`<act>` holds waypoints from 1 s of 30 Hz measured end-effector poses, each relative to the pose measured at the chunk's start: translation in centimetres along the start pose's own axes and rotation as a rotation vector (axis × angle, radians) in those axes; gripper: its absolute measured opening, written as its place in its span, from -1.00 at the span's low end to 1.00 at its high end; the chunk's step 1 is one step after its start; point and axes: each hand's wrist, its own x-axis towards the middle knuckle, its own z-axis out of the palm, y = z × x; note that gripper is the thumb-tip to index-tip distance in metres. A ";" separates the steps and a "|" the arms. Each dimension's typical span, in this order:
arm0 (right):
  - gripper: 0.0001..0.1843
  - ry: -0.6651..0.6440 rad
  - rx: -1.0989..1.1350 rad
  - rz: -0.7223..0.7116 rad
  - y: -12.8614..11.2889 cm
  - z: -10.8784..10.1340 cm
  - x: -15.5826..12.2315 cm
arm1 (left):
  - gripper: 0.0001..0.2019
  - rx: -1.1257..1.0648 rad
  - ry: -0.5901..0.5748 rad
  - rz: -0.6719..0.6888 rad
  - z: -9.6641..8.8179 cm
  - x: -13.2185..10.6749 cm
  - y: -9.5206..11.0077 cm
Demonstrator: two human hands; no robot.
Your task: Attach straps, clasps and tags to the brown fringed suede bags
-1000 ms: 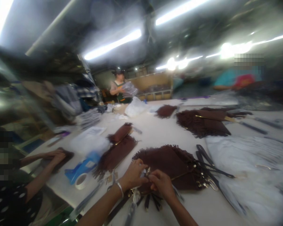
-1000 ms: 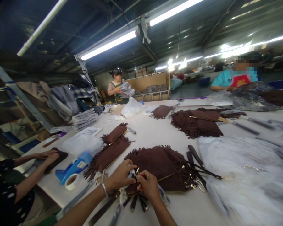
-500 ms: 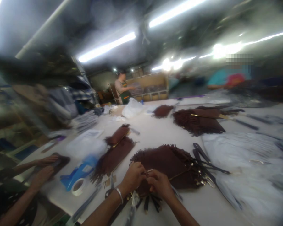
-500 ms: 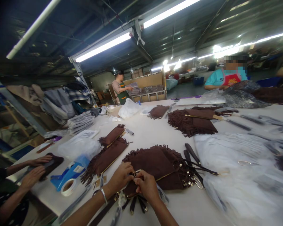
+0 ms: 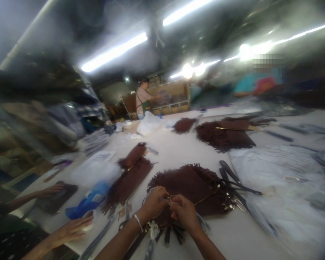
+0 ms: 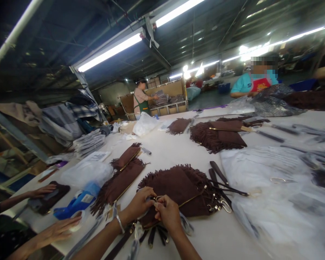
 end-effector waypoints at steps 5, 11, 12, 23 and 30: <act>-0.91 -0.029 -0.084 -0.008 -0.8 -0.1 -0.1 | -0.78 -0.057 0.018 -0.013 0.2 -0.6 -0.8; -0.96 -0.039 -0.182 -0.053 -1.6 -0.1 -0.4 | -0.75 -0.071 0.073 -0.047 0.9 -0.8 -1.4; -0.97 -0.036 -0.189 -0.055 -1.7 0.0 -0.3 | -0.75 -0.078 0.076 -0.045 0.9 -0.9 -1.4; -0.97 0.022 -0.271 -0.051 -2.0 0.8 -0.3 | -0.80 -0.194 0.027 0.039 0.3 -1.2 -1.5; -0.92 0.029 -0.322 -0.058 -2.2 1.0 -0.8 | -0.84 -0.263 -0.037 0.085 0.3 -0.7 -2.6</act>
